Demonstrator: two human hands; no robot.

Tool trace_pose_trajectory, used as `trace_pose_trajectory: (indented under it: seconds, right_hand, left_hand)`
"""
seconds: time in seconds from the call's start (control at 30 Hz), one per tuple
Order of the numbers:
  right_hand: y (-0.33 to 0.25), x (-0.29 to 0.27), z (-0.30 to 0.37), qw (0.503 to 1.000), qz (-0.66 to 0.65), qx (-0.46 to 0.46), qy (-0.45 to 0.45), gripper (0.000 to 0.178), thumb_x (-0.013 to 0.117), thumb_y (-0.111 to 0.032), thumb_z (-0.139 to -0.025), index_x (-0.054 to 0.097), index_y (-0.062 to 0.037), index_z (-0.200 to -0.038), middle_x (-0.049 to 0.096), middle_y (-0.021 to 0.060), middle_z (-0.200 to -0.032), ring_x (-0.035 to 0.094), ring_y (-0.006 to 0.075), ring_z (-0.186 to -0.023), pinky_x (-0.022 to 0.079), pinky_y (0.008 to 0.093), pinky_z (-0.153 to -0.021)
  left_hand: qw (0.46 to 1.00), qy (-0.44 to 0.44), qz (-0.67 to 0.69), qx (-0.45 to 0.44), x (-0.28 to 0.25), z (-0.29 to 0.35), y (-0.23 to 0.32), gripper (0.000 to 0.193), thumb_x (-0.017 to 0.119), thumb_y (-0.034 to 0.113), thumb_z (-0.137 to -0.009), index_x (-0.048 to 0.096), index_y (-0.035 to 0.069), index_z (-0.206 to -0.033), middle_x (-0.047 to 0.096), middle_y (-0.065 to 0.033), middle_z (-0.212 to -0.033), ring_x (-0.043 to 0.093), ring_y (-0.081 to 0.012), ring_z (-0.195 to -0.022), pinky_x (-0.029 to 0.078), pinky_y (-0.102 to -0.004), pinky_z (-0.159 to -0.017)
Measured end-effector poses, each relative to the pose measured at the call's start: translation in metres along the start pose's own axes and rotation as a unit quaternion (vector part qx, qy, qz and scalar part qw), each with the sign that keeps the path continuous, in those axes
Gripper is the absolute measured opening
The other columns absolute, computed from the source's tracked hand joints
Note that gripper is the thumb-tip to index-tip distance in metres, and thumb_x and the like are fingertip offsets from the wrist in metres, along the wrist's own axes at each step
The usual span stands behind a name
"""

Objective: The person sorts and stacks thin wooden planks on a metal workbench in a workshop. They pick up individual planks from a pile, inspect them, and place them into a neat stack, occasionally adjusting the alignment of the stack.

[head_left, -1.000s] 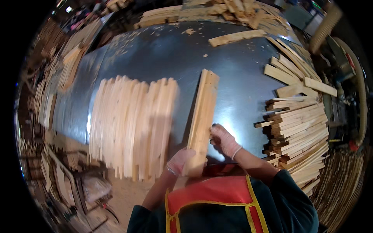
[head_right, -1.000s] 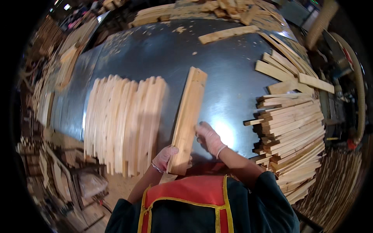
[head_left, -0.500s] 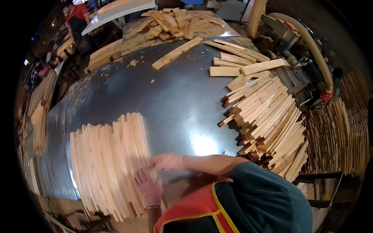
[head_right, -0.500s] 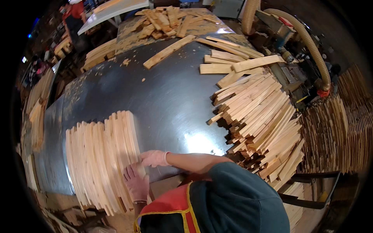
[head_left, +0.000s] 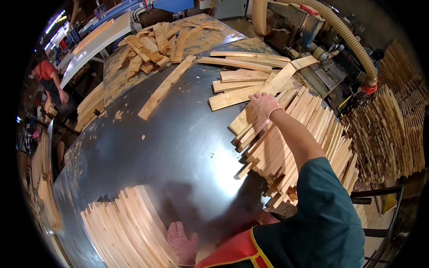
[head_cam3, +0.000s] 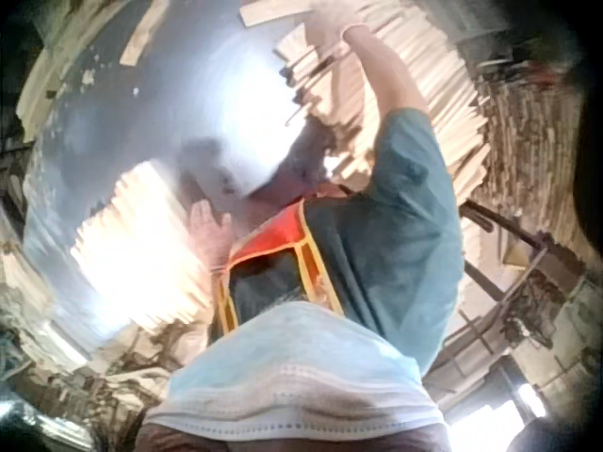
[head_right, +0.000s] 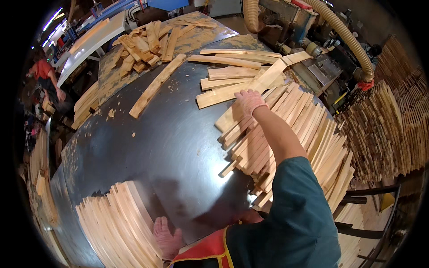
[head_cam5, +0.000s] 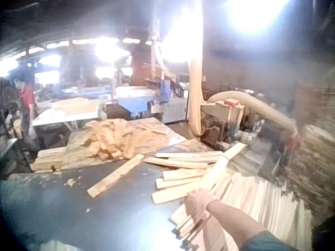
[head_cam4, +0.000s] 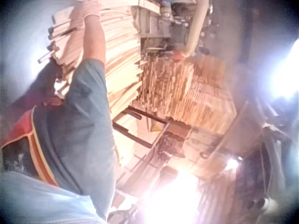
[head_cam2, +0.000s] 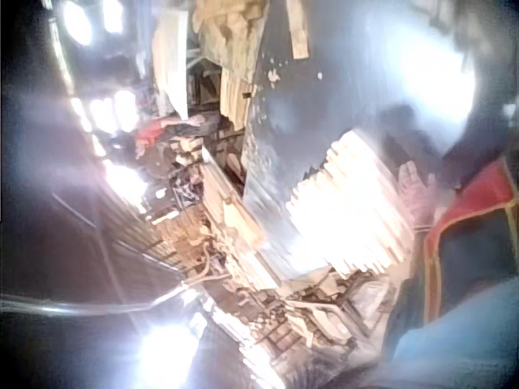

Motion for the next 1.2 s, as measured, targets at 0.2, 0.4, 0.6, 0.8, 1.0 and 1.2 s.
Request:
trace_pose_trajectory:
  seconds: [0.2,0.4,0.6,0.8,1.0,1.2]
  right_hand:
    - [-0.003,0.031,-0.057,0.979,0.101,-0.125,-0.125,0.057,0.073,-0.034,-0.090,0.062,-0.0215,-0.144,0.066,0.0086,-0.141,0.061,0.0340,-0.133,0.048,0.0492,-0.110]
    - [-0.126,0.013,-0.033,0.941,0.051,-0.312,-0.119,0.038,0.069,-0.027,-0.088,0.080,-0.0153,-0.122,0.077,0.0121,-0.125,0.073,0.0347,-0.116,0.059,0.0470,-0.093]
    - [-0.119,0.052,-0.026,0.915,0.081,-0.285,-0.274,0.036,0.072,-0.032,-0.085,0.082,-0.0193,-0.117,0.076,0.0102,-0.124,0.071,0.0328,-0.118,0.058,0.0465,-0.093]
    - [-0.249,0.002,0.067,0.878,-0.045,-0.476,0.013,0.025,0.073,-0.027,-0.083,0.081,-0.0183,-0.105,0.076,0.0048,-0.099,0.072,0.0329,-0.104,0.057,0.0483,-0.088]
    - [-0.353,-0.054,0.225,0.778,-0.215,-0.560,0.186,0.025,0.074,-0.029,-0.082,0.075,-0.0133,-0.101,0.072,0.0051,-0.103,0.068,0.0295,-0.098,0.053,0.0467,-0.091]
    - [-0.283,-0.050,0.230,0.840,-0.502,-0.180,0.099,0.045,0.077,-0.025,-0.088,0.065,-0.0027,-0.126,0.066,0.0174,-0.128,0.063,0.0317,-0.121,0.053,0.0442,-0.099]
  left_hand:
    - [0.996,-0.036,0.013,0.080,0.014,-0.054,0.087,0.086,0.085,0.033,-0.077,0.051,0.006,-0.151,0.049,-0.0211,-0.155,0.046,-0.0418,-0.144,0.037,-0.0569,-0.118]
    - [0.990,0.027,0.001,0.141,-0.012,-0.115,0.160,0.082,0.084,0.031,-0.079,0.052,0.006,-0.151,0.050,-0.0196,-0.154,0.047,-0.0420,-0.142,0.039,-0.0568,-0.116]
    - [0.983,0.048,0.013,0.177,-0.041,-0.141,0.188,0.081,0.083,0.031,-0.080,0.052,0.006,-0.150,0.050,-0.0180,-0.154,0.046,-0.0412,-0.143,0.039,-0.0566,-0.116]
    - [0.976,0.126,-0.082,0.155,-0.059,-0.123,0.167,0.087,0.081,0.039,-0.085,0.045,0.009,-0.158,0.049,-0.0181,-0.155,0.044,-0.0397,-0.145,0.038,-0.0551,-0.117]
    - [0.973,-0.226,-0.052,0.003,0.009,-0.108,0.073,0.065,0.073,0.043,-0.091,0.061,0.005,-0.142,0.075,-0.0146,-0.110,0.071,-0.0312,-0.103,0.056,-0.0447,-0.095]
    - [0.840,-0.186,0.490,-0.140,0.001,0.044,0.003,0.032,0.064,0.021,-0.101,0.072,-0.002,-0.122,0.075,-0.0031,-0.101,0.068,-0.0133,-0.090,0.056,-0.0312,-0.082]
Point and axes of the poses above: each hand's wrist, its own z-axis away from the middle knuckle, its own x-axis out of the palm, y = z × x, the point moved 10 cm from there along -z, towards the middle knuckle
